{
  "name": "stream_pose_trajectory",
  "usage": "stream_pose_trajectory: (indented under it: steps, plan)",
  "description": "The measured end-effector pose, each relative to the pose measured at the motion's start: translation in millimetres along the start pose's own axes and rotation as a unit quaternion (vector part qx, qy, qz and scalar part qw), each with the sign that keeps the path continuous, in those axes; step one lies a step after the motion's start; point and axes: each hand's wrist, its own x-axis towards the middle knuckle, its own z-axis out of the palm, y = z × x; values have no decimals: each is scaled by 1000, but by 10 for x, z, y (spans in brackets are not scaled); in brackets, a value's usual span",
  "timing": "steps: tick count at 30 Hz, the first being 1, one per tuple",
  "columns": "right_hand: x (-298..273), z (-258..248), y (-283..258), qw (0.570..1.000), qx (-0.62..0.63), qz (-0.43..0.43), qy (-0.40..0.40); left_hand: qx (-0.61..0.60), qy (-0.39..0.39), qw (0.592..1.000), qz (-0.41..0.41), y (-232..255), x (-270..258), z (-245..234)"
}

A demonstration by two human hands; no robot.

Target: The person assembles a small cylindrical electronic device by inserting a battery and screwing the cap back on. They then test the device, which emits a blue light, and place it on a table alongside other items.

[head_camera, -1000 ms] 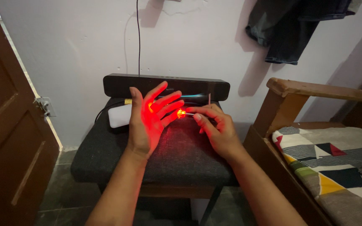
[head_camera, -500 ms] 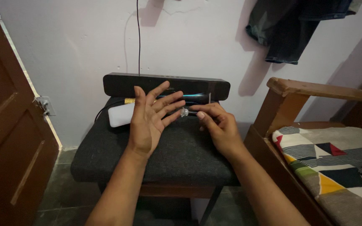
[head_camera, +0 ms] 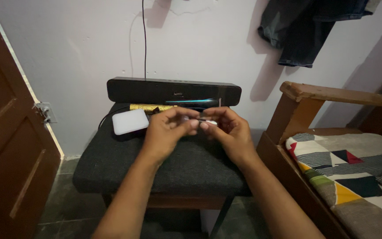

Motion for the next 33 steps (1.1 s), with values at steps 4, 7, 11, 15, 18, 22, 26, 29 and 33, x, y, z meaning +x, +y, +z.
stream_pose_trajectory:
  steps: [4, 7, 11, 15, 18, 22, 26, 29, 33]
  plan:
    - [-19, 53, -49, 999, -37, -12, 22, -98, 37, 994, 33, -39, 30, -26]
    - [-86, 112, -101, 985, -157, -64, 41, -102, 35, 993, 38, -48, 42, -17]
    - [-126, 184, -166, 939, -270, -201, 69, -20, 29, 999, 26, -38, 4, -1]
    - [-123, 215, -236, 954, -229, -181, 67, -8, 10, 1000, 22, -19, -11, -22]
    - [-180, 241, -271, 951, -280, -117, 53, -28, 48, 998, -18, -27, -10, -33]
    - [-165, 237, -208, 943, -308, -128, 23, -31, 22, 998, 54, -76, -23, -42]
    - [-80, 94, -70, 975, -208, -67, -38, 38, -3, 996, 79, -88, -11, -37]
    - [-37, 5, 60, 992, -79, -10, -97, 62, -1, 993, 97, -76, -27, -9]
    - [20, -46, 152, 988, 28, 36, -148, 95, 1, 991, 90, -31, -54, 2]
